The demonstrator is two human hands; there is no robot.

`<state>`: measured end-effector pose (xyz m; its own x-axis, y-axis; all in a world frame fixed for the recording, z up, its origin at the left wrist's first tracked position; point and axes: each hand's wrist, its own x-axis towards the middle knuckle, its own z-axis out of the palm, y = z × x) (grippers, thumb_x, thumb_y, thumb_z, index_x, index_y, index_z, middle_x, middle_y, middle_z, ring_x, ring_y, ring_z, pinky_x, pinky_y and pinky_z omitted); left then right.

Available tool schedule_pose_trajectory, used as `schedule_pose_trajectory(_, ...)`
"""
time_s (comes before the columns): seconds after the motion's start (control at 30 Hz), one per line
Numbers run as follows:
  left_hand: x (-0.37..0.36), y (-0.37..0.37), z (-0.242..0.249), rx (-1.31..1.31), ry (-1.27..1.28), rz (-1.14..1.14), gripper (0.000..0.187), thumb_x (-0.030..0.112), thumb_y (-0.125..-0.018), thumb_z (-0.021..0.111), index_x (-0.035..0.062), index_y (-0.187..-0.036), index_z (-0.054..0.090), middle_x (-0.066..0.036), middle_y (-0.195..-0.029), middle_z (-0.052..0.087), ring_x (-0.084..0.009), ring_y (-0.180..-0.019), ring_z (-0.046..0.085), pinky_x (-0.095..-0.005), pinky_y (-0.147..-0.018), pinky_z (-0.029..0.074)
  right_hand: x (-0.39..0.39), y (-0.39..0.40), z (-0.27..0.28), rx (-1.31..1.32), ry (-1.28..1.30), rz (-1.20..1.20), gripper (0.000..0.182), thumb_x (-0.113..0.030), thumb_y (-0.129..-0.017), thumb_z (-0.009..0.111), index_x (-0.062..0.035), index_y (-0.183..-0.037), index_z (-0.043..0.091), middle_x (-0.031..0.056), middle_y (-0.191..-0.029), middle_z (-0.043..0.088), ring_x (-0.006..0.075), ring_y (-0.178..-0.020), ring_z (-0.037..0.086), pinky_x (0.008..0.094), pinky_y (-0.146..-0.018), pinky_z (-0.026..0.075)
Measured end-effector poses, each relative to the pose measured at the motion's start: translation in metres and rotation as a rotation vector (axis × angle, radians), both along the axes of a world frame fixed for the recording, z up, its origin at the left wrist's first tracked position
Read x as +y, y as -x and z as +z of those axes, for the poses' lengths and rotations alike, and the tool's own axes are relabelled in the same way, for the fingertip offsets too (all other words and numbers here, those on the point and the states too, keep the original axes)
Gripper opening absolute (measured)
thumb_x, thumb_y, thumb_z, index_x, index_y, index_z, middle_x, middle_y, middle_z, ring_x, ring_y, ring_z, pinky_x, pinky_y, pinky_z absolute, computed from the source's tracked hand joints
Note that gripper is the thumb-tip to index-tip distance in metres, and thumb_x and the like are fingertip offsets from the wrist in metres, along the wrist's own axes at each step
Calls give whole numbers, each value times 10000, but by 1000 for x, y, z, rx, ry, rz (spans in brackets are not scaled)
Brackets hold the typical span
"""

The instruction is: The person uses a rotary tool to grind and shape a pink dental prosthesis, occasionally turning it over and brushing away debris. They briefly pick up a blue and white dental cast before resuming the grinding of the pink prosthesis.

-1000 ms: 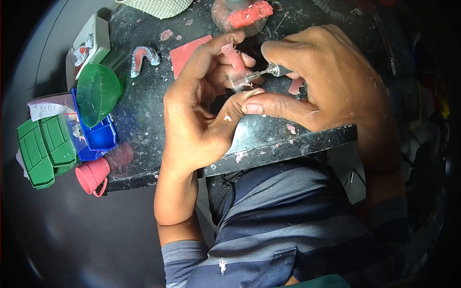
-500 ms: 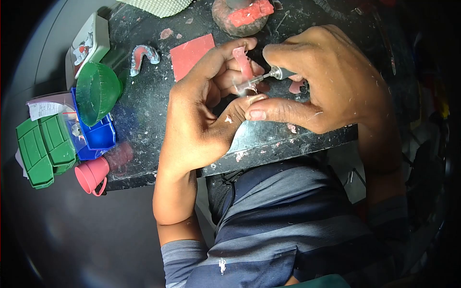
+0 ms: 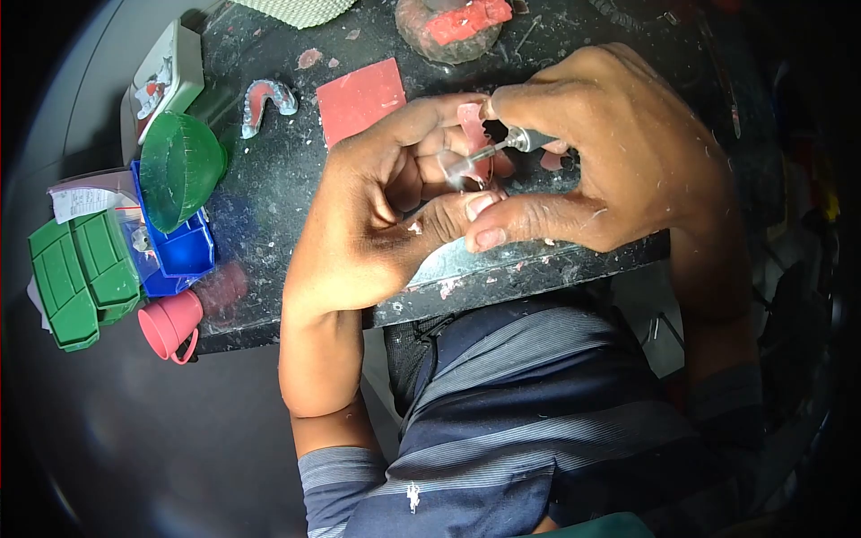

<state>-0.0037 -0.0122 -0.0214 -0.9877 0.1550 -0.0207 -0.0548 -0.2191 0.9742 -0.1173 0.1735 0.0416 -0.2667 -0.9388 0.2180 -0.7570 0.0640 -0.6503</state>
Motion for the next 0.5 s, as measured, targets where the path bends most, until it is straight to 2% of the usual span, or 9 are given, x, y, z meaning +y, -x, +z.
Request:
schedule_pose_trajectory(0.17, 1, 0, 1, 4, -56, 22, 548, -39, -864, 698, -121, -1362, 485, -228, -1206, 653, -314, -1097, 672, -400, -952, 549, 7, 3, -44, 15, 5, -120, 588, -490, -680, 879, 27, -876, 678, 138, -640, 639, 260, -534, 660, 317, -490, 514)
schedule_pose_trajectory(0.3, 1, 1, 2, 24, -62, 31, 542, -43, -863, 696, -124, -1356, 487, -236, -1251, 634, -330, -1102, 670, -409, -961, 546, 4, -2, -28, 23, -29, -138, 593, -484, -680, 882, 34, -883, 678, 146, -639, 638, 259, -536, 664, 309, -485, 510)
schedule_pose_trajectory(0.37, 2, 1, 0, 33, -80, 31, 537, -44, -865, 691, -124, -1356, 488, -238, -1265, 625, -331, -1103, 670, -412, -964, 545, 6, -5, -34, -115, -45, -217, 598, -484, -680, 881, 39, -886, 678, 149, -634, 637, 260, -535, 665, 311, -481, 507)
schedule_pose_trajectory(0.5, 1, 1, -1, 31, -107, 24, 523, -38, -873, 681, -128, -1351, 489, -239, -1289, 611, -336, -1111, 666, -418, -966, 545, -3, -12, -12, -10, -52, -200, 604, -505, -681, 873, 34, -870, 675, 144, -615, 626, 259, -527, 661, 317, -484, 504)
